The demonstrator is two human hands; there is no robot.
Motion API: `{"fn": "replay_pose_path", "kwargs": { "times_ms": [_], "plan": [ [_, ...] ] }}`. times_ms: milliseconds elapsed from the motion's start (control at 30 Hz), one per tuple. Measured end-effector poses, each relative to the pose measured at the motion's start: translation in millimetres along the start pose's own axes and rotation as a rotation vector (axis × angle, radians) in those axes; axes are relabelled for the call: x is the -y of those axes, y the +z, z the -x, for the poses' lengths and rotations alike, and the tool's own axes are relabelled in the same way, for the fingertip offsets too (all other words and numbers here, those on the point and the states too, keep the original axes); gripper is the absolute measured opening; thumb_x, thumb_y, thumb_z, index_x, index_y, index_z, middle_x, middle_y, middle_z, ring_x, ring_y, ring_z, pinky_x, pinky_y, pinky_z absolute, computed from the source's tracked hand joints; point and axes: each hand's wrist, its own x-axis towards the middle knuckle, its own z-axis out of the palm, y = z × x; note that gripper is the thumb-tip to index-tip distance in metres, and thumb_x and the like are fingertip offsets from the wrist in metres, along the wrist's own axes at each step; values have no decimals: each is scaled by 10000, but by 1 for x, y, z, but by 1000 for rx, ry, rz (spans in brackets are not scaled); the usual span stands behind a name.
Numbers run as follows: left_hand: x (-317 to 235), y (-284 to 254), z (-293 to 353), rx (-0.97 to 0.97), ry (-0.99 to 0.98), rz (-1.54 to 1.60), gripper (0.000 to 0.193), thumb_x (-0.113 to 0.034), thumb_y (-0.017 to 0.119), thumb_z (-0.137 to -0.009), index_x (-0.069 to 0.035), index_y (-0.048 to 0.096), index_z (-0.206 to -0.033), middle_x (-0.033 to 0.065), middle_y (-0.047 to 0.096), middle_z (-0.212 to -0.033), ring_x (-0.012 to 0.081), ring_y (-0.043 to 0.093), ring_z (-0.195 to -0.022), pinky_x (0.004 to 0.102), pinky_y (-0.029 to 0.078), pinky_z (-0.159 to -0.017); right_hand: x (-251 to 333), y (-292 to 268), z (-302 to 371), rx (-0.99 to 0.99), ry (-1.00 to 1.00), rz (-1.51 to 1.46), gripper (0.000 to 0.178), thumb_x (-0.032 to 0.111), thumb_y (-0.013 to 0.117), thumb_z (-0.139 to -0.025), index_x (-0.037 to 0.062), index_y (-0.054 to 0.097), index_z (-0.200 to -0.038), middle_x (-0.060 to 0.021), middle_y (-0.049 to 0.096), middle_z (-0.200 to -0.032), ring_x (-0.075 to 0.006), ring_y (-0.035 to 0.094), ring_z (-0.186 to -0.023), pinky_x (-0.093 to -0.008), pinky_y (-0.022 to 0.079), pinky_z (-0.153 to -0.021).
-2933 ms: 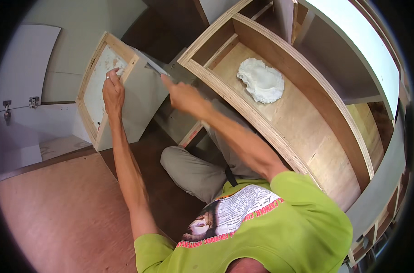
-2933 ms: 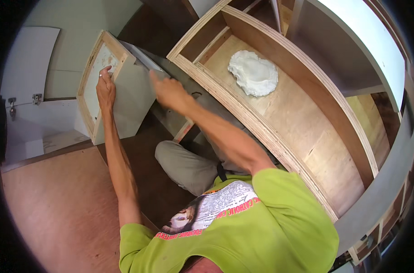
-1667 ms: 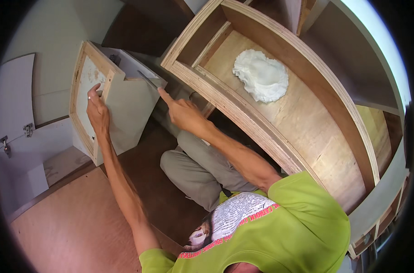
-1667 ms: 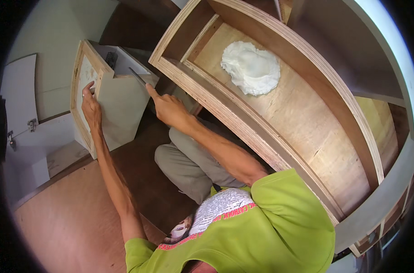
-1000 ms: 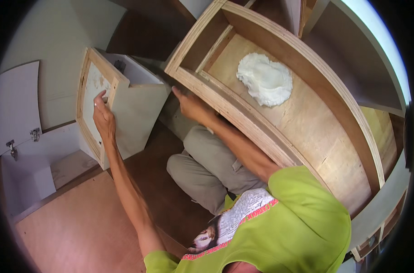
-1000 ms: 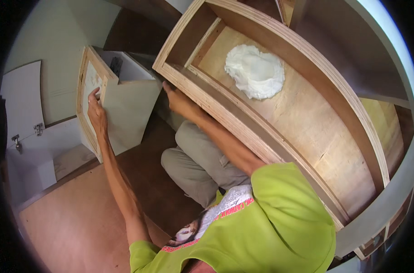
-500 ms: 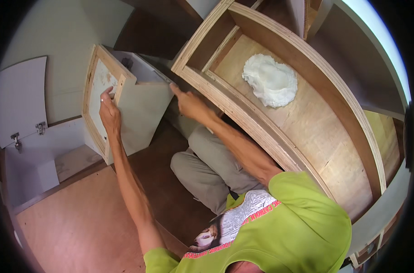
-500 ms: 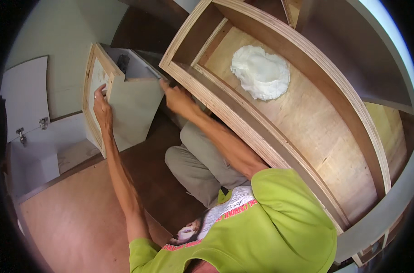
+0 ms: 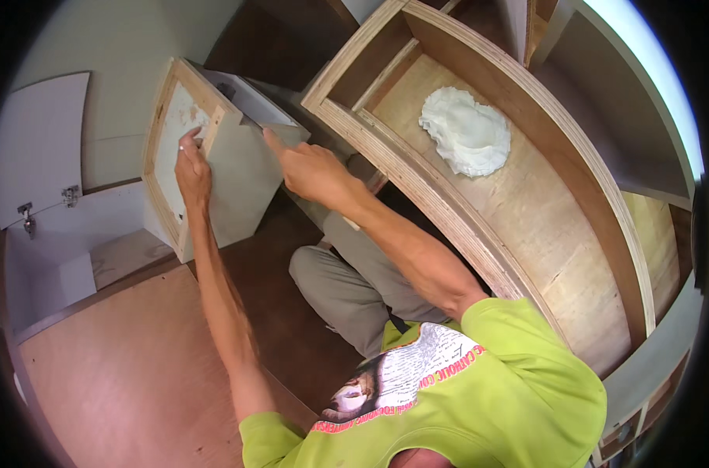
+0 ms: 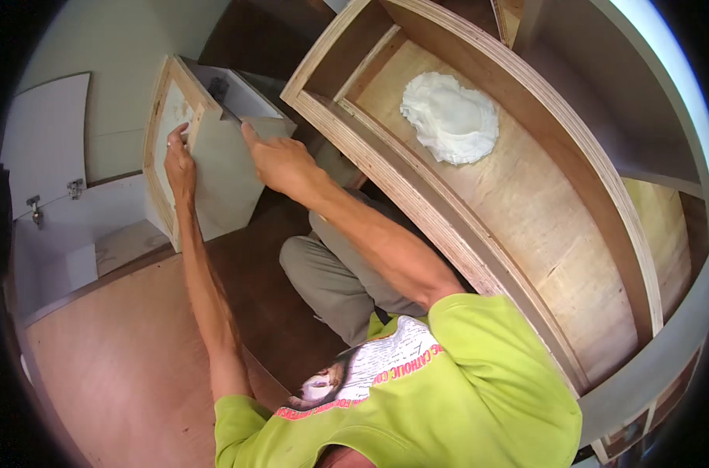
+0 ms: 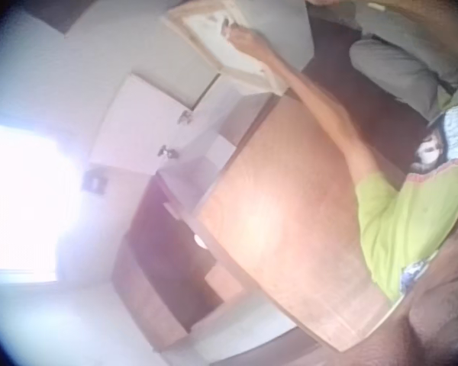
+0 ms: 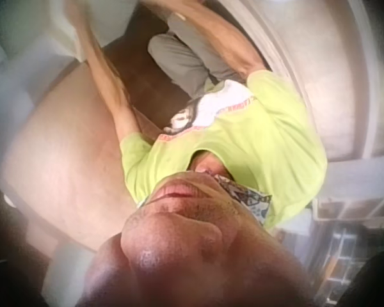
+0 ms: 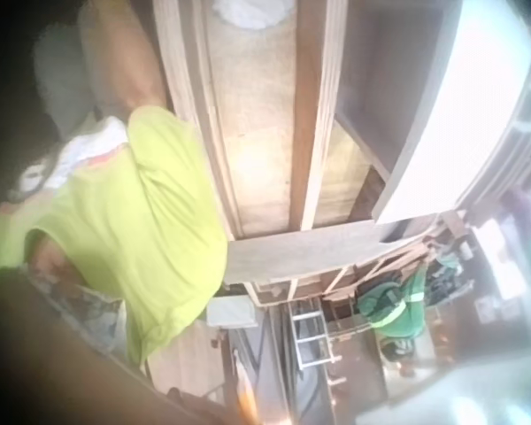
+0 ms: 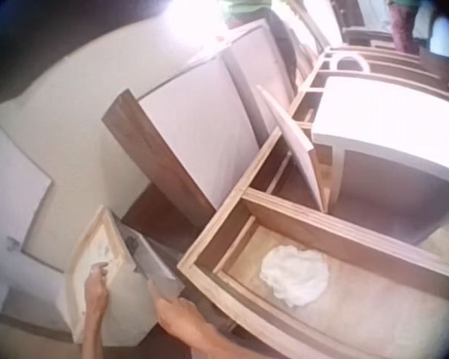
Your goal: The person assembles wooden cabinet components by hand and using a tool, applying pressure to joints and checking the alignment of the panels while sitting on the floor.
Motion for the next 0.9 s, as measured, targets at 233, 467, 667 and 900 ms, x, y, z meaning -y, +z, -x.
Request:
{"fn": "replay_pose_path", "kwargs": {
  "times_ms": [233, 467, 667, 900],
  "plan": [
    [-18, -6, 0, 35, -48, 52, 514, -363, 229, -1006, -33, 586, -1170, 238, 627, -1005, 374, 592, -970, 410, 434, -872, -2, 5, -3, -131, -88, 22, 709, -17, 493, -750, -2, 284, -1427, -282, 628, -784, -437, 625, -738, -526, 492, -704],
    [1, -1, 7, 17, 8, 47, 495, -340, 245, -1009, -16, 594, -1143, 253, 631, -1001, 399, 597, -969, 425, 441, -866, -4, 8, 9, 51, 15, 47, 637, 17, 451, -801, -71, 270, -1405, -302, 610, -853, -418, 623, -766, -491, 494, -681],
    [13, 0, 2, -29, 3, 78, 473, -318, 277, -1001, -4, 616, -1100, 271, 635, -954, 425, 596, -941, 443, 448, -854, -10, 17, 14, 81, 319, -1058, 589, 66, 420, -930, 151, 232, -1481, -36, 469, -680, -117, 430, -505, -263, 405, -454],
    [16, 0, 0, -43, 43, 107, 466, -315, 296, -989, 4, 627, -1064, 286, 635, -961, 440, 593, -957, 461, 445, -863, -5, 14, 7, 265, 266, -1814, 465, 110, 444, -961, 158, 313, -1405, -1, 426, -707, -50, 359, -492, -205, 354, -442]
  ]
}}
